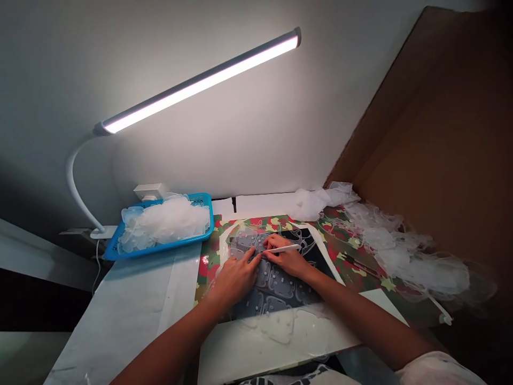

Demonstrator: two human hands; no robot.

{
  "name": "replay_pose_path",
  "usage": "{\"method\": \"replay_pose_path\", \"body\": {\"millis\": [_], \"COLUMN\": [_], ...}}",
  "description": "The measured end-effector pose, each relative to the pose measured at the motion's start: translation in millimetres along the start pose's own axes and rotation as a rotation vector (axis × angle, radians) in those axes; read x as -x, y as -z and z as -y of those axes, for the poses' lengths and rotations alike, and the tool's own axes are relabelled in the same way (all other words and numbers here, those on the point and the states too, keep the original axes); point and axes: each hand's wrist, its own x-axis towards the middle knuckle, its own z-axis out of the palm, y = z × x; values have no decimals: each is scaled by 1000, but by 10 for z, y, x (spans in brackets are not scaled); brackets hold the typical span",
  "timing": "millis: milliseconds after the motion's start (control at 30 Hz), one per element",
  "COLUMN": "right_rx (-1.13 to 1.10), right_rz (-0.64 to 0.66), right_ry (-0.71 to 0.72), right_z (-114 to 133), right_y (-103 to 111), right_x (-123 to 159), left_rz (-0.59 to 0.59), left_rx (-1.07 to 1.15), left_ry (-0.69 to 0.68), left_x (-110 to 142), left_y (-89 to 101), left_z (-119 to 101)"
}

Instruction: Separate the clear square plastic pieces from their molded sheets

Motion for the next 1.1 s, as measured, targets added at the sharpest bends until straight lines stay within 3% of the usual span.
{"method": "replay_pose_path", "body": {"millis": [467, 633, 700, 833, 933, 1000, 1100], "right_rx": [34, 185, 187, 162, 93, -22, -137], "right_rz": [58, 32, -50, -481, -627, -566, -346], "right_ry": [22, 90, 25, -239, -302, -268, -188], "right_z": [-4, -4, -48, -242, -262, -136, 147], "right_y": [-47, -65, 72, 526, 695, 645, 448], "right_x": [42, 25, 3, 16, 73, 115, 156], "left_rz": [88, 128, 121, 139, 153, 153, 164], "left_rx": [89, 67, 74, 129, 425, 628, 774], "left_ry": [56, 58, 71, 109, 242, 336, 368], "left_x": [10, -2, 17, 28, -148, -377, -739], "left_y": [42, 60, 69, 107, 176, 234, 283], "left_z": [-5, -11, -26, -22, 60, 135, 212]}}
